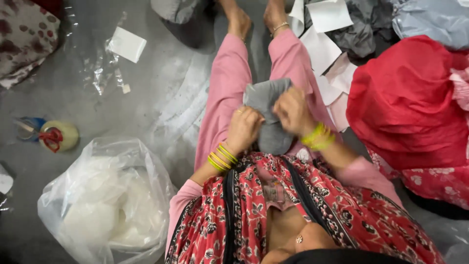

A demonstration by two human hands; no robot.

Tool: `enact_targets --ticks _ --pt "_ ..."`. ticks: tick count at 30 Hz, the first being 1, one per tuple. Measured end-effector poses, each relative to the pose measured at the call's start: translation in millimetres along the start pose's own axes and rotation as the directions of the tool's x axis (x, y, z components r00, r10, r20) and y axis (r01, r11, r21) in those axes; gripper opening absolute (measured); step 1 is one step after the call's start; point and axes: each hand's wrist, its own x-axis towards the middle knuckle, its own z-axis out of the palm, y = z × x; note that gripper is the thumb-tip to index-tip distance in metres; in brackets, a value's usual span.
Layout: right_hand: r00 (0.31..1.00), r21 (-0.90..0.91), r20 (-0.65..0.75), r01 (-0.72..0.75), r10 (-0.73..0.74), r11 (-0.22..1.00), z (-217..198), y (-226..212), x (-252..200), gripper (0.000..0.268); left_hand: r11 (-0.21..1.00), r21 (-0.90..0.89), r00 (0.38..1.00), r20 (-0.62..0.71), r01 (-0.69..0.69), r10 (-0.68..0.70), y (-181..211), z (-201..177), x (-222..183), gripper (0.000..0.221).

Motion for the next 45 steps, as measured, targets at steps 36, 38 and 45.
enact_targets --ticks 36,38,45 --pt "0.999 -0.007 -0.035 -0.001 0.001 1.000 34.5 17.9 33.2 0.027 0.977 0.143 0.956 0.269 -0.157 0.114 -107.0 -45.7 90.0 0.065" --pt "0.998 -0.023 -0.048 0.037 -0.038 0.999 35.7 37.1 38.2 0.022 0.971 0.123 0.958 0.226 -0.207 0.176 -117.1 -29.5 92.7 0.055" --pt "0.940 -0.186 -0.054 0.322 -0.337 0.928 18.9 59.7 75.4 0.022 0.989 0.146 0.995 -0.102 0.031 -0.016 -115.2 5.9 84.8 0.018"
